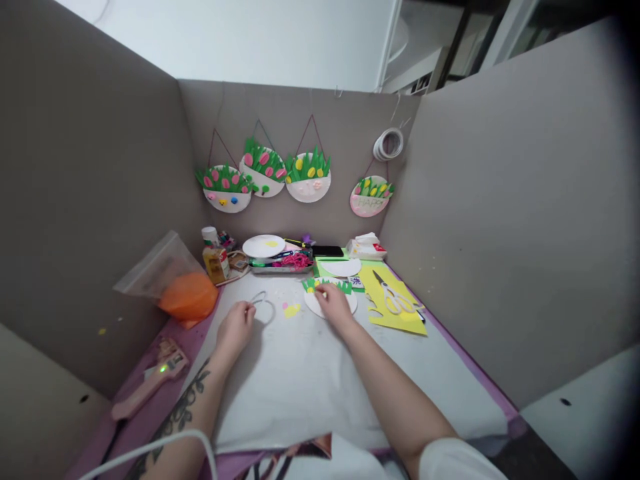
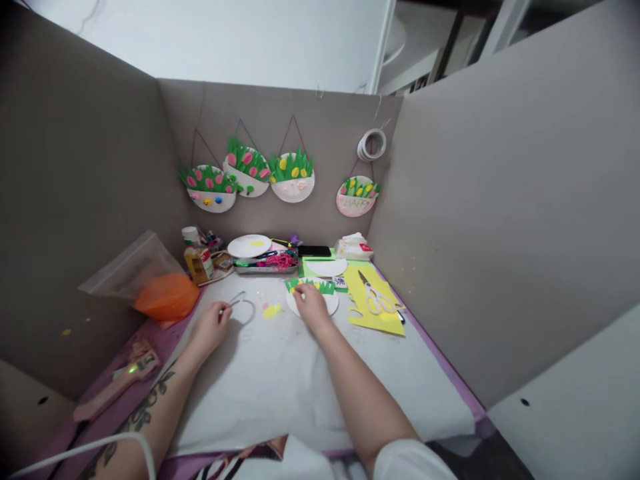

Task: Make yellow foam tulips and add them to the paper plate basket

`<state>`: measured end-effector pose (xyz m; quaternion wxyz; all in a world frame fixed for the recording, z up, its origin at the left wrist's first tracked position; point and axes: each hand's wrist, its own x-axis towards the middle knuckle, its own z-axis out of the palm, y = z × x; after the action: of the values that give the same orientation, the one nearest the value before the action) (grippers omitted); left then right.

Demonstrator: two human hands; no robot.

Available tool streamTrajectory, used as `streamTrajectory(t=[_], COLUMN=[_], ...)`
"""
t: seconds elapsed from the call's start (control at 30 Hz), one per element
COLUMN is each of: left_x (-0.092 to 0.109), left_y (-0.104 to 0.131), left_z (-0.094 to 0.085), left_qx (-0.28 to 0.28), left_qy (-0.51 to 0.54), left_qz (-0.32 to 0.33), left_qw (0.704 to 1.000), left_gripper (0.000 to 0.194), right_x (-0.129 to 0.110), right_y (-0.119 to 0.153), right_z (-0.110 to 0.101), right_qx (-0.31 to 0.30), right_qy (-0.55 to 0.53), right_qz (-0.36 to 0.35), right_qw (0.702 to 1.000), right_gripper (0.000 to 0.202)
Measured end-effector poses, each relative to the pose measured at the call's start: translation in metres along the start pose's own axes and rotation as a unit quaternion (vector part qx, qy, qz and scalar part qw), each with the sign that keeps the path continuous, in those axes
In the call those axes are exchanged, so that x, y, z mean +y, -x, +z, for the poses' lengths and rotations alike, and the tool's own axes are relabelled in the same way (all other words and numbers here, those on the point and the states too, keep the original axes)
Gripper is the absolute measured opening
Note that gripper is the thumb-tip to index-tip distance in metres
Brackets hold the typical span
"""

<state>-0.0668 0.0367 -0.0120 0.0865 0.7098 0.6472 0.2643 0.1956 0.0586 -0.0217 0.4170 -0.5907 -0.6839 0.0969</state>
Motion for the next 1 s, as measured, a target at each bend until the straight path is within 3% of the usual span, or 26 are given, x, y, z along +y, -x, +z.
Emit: streamTrajectory(t=[0.13, 0.27, 0.4, 0.57, 0.77, 1.0], left_x=[0.015, 0.023, 0.018, 0.009, 0.007, 0.009], left_y=[0.007, 0.014, 0.013, 0.011, 0.011, 0.013], left_z=[0.009, 0.013, 0.007, 0.001, -0.002, -0.001], left_qx=[-0.046, -0.056, -0.036, -0.062, -0.084, -0.072], left_qy=[0.167, 0.206, 0.093, -0.094, -0.146, -0.141], left_qz=[0.038, 0.068, 0.028, -0.033, -0.067, -0.027], left_qw=[0.984, 0.975, 0.995, 0.993, 0.983, 0.987], left_gripper=[0.025, 0.024, 0.022, 0.025, 0.03, 0.028], right_x=[-0.041, -0.056, -0.041, -0.022, -0.027, -0.019], right_y=[0.025, 0.034, 0.024, 0.014, 0.012, 0.005], right_z=[0.024, 0.03, 0.024, 0.025, 0.043, 0.055], right_qx=[-0.045, -0.045, -0.037, -0.126, -0.174, -0.189], right_qy=[-0.031, -0.032, 0.013, 0.108, 0.156, 0.142], right_qz=[-0.119, -0.142, -0.083, -0.056, -0.067, -0.039], right_qw=[0.991, 0.988, 0.996, 0.985, 0.97, 0.971], right_gripper=[0.03, 0.034, 0.034, 0.023, 0.027, 0.031])
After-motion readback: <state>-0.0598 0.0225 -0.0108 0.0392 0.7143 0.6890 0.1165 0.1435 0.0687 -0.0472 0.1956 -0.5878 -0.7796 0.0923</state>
